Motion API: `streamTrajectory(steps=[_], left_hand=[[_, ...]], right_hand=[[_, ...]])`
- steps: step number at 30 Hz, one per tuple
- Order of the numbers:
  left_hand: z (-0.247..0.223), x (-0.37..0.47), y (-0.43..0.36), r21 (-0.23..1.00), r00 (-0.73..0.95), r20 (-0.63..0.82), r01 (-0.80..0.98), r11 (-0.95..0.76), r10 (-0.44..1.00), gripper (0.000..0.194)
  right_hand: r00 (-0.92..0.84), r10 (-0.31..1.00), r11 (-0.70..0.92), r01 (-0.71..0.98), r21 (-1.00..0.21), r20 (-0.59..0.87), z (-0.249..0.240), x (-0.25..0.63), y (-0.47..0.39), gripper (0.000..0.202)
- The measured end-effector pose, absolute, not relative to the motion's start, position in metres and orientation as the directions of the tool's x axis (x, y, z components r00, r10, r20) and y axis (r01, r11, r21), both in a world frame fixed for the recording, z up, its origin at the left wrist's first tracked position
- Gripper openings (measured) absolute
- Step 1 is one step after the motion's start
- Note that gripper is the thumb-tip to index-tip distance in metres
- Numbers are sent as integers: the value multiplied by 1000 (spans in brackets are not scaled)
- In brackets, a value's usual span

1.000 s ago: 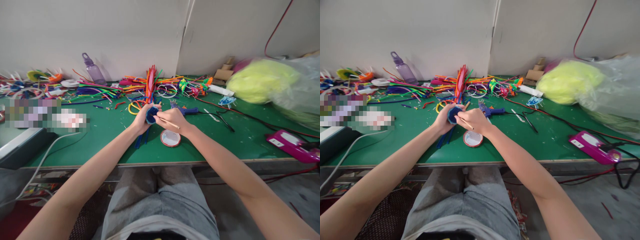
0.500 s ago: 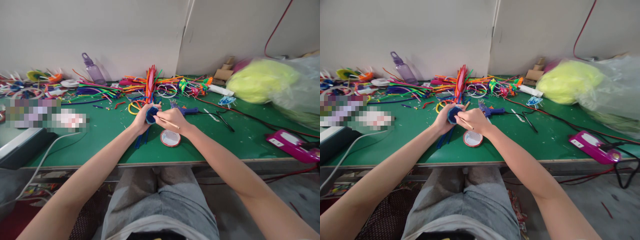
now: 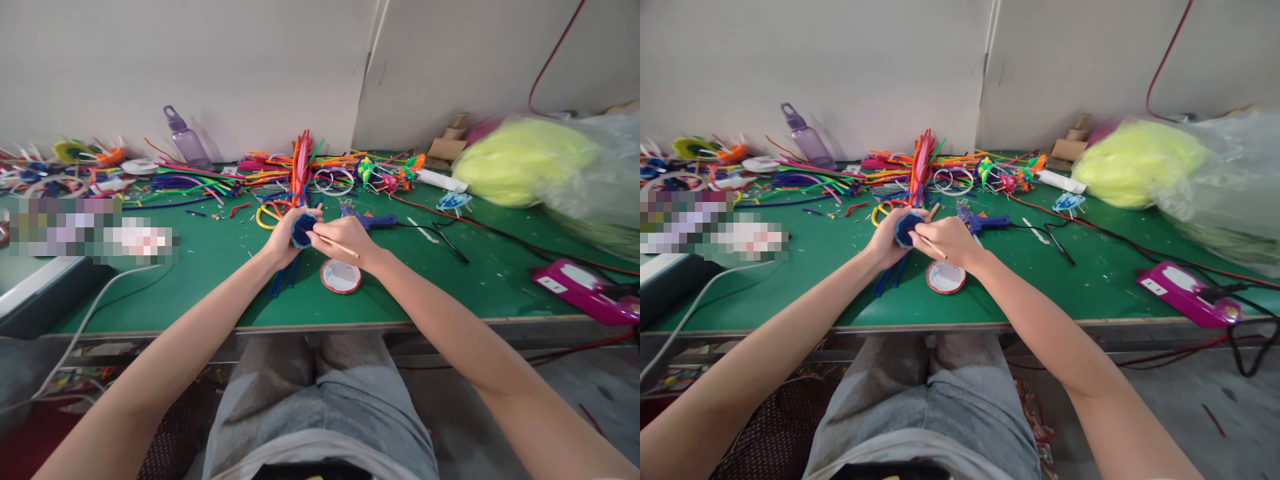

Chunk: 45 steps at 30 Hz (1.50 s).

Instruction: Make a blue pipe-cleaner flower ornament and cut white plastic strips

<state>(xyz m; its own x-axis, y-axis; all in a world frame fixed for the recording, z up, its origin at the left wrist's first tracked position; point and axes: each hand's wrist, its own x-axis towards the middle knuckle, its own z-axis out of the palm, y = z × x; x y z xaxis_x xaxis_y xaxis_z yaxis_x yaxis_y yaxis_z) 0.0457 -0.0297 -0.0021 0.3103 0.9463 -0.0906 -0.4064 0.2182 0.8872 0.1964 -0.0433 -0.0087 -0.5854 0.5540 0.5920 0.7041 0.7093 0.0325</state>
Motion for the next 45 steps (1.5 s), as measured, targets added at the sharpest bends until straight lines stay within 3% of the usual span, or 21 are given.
streamTrajectory(steps=[45], left_hand=[[0,46,-31,890,308,-100,-398,224,946,27]], right_hand=[[-588,557,710,704,32,586,-9,196,-43,46]])
